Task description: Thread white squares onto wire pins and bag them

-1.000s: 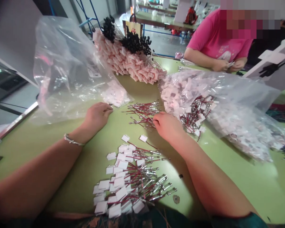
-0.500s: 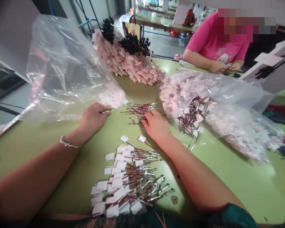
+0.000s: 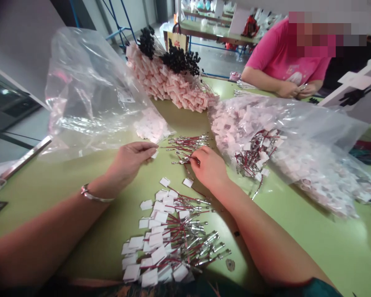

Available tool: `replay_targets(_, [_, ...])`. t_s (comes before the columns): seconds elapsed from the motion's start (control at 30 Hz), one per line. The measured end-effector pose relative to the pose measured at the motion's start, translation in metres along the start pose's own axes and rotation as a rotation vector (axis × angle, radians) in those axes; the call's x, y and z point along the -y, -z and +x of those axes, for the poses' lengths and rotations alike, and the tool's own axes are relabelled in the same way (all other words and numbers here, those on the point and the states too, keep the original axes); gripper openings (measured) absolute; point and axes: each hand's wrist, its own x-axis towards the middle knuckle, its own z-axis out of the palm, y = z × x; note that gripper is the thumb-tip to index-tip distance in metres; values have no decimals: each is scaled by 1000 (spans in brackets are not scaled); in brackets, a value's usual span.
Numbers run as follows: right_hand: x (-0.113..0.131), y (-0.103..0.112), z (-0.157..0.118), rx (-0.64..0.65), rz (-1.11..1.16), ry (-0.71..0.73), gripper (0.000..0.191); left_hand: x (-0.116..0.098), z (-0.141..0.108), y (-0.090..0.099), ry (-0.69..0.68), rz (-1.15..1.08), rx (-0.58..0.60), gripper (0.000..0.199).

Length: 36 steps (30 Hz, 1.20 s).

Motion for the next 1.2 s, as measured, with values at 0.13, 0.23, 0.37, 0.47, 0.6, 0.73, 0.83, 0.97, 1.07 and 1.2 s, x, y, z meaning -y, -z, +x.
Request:
replay_targets(0.13, [14, 5, -3, 119, 198, -83, 7, -1, -10, -10, 139, -237, 133, 31])
replay_targets(0.23, [24, 10, -5, 203, 322, -153, 4, -2, -14, -14, 199, -321, 193, 30])
replay_targets(0.37, [29, 13, -7, 288, 456, -255, 6, -3, -17, -17, 233, -400, 285, 26])
replay_targets(0.47, [30, 14, -10, 265, 569, -265, 13, -5, -19, -19, 259, -499, 359, 19])
replay_targets(0.6, [32, 14, -12, 329, 732, -319, 22, -8, -20, -21, 292, -615, 390, 11])
replay_targets(0.73, [34, 14, -12, 378, 817, -363, 20, -12, -21, -20, 311, -608, 403, 10])
replay_targets(0.83, [33, 14, -12, 387, 785, -362, 20, -14, -22, -20, 312, -598, 423, 9])
replay_targets(0.97, [34, 15, -13, 348, 567, -251, 23, -13, -22, -19, 337, -602, 410, 13])
replay_targets(1.07, [33, 14, -13, 287, 447, -152, 22, -10, -21, -19, 356, -582, 406, 19])
replay_targets(1.2, [28, 12, -14, 229, 416, -74, 19, -6, -19, -18, 329, -503, 426, 18])
